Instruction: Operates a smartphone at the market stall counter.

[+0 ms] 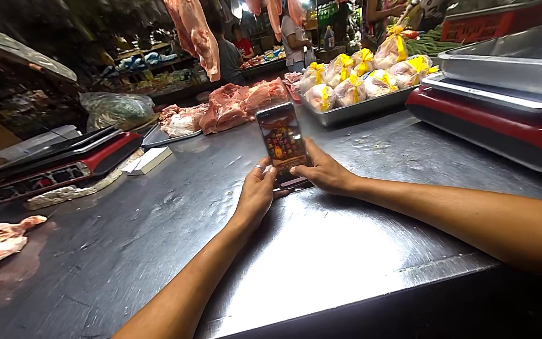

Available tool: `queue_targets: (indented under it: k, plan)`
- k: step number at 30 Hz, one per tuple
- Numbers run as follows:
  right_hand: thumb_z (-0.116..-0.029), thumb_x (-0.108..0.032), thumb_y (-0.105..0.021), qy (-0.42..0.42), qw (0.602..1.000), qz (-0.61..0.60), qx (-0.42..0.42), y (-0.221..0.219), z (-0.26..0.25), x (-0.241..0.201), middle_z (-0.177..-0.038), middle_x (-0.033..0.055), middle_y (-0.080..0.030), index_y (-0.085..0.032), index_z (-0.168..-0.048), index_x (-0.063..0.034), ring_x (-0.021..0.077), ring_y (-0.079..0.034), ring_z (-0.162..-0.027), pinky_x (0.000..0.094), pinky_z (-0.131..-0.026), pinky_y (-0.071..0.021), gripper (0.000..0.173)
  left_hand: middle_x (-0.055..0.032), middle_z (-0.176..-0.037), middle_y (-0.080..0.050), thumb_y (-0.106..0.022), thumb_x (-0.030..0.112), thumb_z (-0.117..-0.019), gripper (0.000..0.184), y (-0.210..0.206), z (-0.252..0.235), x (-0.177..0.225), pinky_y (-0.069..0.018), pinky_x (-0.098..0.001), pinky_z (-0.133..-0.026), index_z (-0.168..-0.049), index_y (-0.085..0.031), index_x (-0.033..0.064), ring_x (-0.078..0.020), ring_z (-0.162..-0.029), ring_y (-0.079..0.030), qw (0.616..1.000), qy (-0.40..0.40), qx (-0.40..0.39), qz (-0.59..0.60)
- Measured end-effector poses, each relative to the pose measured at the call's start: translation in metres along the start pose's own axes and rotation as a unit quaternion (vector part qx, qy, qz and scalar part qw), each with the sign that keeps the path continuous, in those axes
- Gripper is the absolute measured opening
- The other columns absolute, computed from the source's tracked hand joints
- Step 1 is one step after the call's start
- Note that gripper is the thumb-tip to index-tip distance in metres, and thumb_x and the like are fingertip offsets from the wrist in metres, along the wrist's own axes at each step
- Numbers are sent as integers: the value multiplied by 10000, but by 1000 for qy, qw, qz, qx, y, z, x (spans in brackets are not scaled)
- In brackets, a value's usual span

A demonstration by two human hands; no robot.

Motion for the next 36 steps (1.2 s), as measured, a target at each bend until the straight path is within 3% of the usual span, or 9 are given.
queue_targets:
  k: [11,16,36]
  plan:
    - [-985,-139,-646,-6,1000,-6,2,0,1,2,-1181,50,-710,-365,-1517,-169,129,-717,-1018,362,-884,-604,602,-124,-1105,-721,-420,175,-1120,338,1,-4,-4,-638,-407,-770,-1442,-509,126,-220,-879,-746,1000,2,-7,12]
    - [-960,-120,-658,1,999,-32,-8,0,-6,5,-1203,64,-704,-363,-1511,-136,131,-706,-1071,361,-949,-587,626,-123,-1121,-718,-418,169,-1120,343,1,-4,-3,-641,-408,-768,-1450,-502,124,-221,-890,-746,1000,-1,-8,11]
    - [-966,-124,-655,-4,999,-39,-10,0,-6,5,-1210,73,-701,-357,-1511,-132,136,-708,-1071,357,-947,-589,621,-122,-1139,-717,-415,190,-1123,354,1,-3,-3,-637,-414,-779,-1464,-493,137,-220,-907,-744,1000,-8,-17,-10]
Point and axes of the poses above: each hand's wrist, its own z-axis away from the middle knuckle, its own y-axis out of the back of the hand, x = y × z, the point moved 10 cm from there along -z, towards the middle knuckle
